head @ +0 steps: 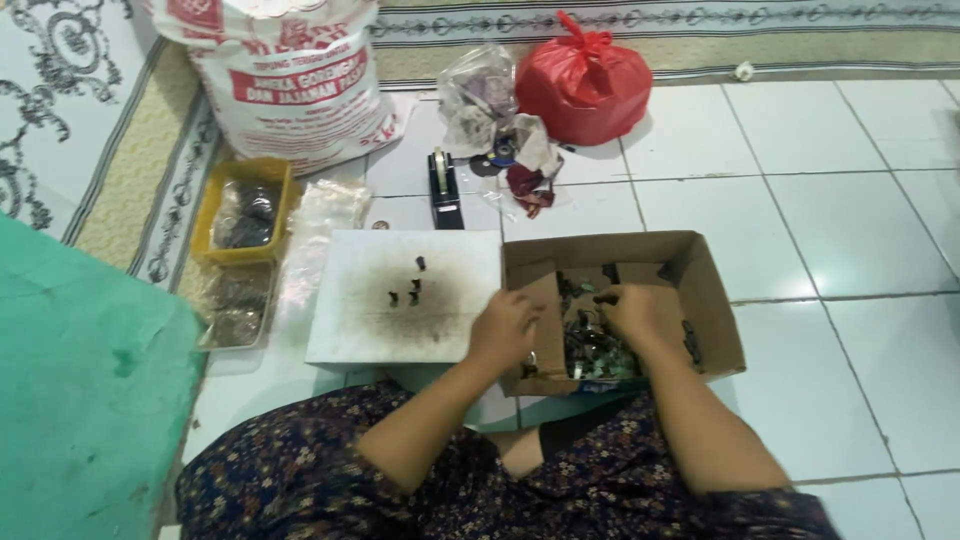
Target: The person sits on the floor and repeatedly picks small dark metal parts from a cardboard box, places them into clear plastic bags, and sets the filled bags into a yellow container. The person also places some loose parts onto a white board during the process.
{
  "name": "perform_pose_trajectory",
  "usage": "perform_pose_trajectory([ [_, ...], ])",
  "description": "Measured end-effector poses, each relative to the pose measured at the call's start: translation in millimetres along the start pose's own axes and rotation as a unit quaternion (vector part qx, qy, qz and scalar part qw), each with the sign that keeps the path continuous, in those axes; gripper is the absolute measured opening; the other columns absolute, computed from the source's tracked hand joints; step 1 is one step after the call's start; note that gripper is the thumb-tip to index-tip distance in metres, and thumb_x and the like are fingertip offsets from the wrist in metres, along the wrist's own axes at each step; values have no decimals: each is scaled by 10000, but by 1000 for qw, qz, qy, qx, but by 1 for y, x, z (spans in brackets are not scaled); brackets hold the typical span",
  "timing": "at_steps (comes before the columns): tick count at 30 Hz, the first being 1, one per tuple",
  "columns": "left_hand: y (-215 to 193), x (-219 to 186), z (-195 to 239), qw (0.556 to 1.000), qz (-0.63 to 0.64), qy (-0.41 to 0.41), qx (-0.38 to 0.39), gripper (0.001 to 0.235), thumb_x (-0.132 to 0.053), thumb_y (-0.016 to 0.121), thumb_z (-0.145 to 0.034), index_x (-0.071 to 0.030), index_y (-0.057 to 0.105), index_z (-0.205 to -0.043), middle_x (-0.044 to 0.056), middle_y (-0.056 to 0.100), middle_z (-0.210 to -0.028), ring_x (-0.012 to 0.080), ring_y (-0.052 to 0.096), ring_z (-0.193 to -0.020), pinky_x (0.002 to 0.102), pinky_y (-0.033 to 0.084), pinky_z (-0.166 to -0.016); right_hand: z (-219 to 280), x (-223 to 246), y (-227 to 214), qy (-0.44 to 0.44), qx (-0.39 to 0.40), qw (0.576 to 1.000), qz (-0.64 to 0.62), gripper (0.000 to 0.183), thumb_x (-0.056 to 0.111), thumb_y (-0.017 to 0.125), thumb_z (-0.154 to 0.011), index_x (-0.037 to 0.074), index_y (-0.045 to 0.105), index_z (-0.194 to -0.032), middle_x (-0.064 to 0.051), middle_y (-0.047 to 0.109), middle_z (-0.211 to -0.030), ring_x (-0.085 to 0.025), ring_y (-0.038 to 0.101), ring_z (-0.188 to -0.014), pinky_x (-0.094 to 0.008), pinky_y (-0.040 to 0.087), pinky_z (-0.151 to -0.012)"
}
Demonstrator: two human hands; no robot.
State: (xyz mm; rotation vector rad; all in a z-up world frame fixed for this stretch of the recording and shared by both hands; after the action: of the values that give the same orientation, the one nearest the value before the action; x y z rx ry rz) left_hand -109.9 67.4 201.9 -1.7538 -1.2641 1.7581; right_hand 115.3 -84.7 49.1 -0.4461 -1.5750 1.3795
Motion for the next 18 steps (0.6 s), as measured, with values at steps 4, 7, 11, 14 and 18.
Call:
perform_pose_trajectory([
  [4, 87, -2, -15, 997, 55, -31, 42, 228, -115, 673, -905, -43, 748, -1108, 153, 706, -971, 314, 697, -924, 400, 595, -816, -22, -25, 44, 0, 17, 1000, 3, 223, 201, 741, -900, 145, 811, -1104, -128, 789, -1033, -344, 728, -1053, -467, 564, -894],
  [7, 116, 1, -24, 991, 96, -79, 53, 229, -98, 657, -903, -50, 756, -1104, 158, 704, -956, 292, 703, -910, 369, 607, -752, -20, 0, 50, -31, 54, 998, 5, 170, 193, 731, -896, 202, 830, -1034, -102, 802, -993, -348, 739, -1023, -448, 584, -885],
  [11, 109, 9, -24, 976, 137, -159, 52, 285, -51, 626, -927, 9, 720, -1189, 223, 701, -1020, 322, 705, -975, 383, 616, -770, -22, -3, 76, -24, 121, 992, 26, 181, 150, 724, -887, 136, 834, -1030, -148, 799, -967, -341, 756, -976, -431, 609, -857],
  [14, 106, 20, -26, 971, 157, -176, 35, 337, -8, 610, -934, 40, 673, -1262, 261, 686, -1109, 347, 692, -1062, 409, 620, -841, -20, 0, 55, 20, 130, 991, -41, 181, 138, 732, -876, 97, 830, -1024, -165, 795, -974, -349, 753, -977, -431, 615, -836],
  [18, 94, 23, -29, 963, 200, -179, 14, 400, 27, 622, -912, 52, 633, -1311, 294, 642, -1198, 421, 648, -1156, 491, 597, -947, -9, -8, 18, 136, 94, 918, -361, 264, 51, 794, -849, -47, 759, -1092, -288, 754, -1008, -375, 742, -949, -458, 597, -789],
])
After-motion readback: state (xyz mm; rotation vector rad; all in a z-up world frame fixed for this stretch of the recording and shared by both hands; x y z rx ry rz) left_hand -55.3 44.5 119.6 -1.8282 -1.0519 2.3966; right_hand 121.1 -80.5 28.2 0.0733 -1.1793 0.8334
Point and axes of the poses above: each hand's wrist, its own z-axis away from the middle knuckle, its own y-axis out of the palm, x = y × z, the point moved 9 cm from there along -z, towards the middle knuckle
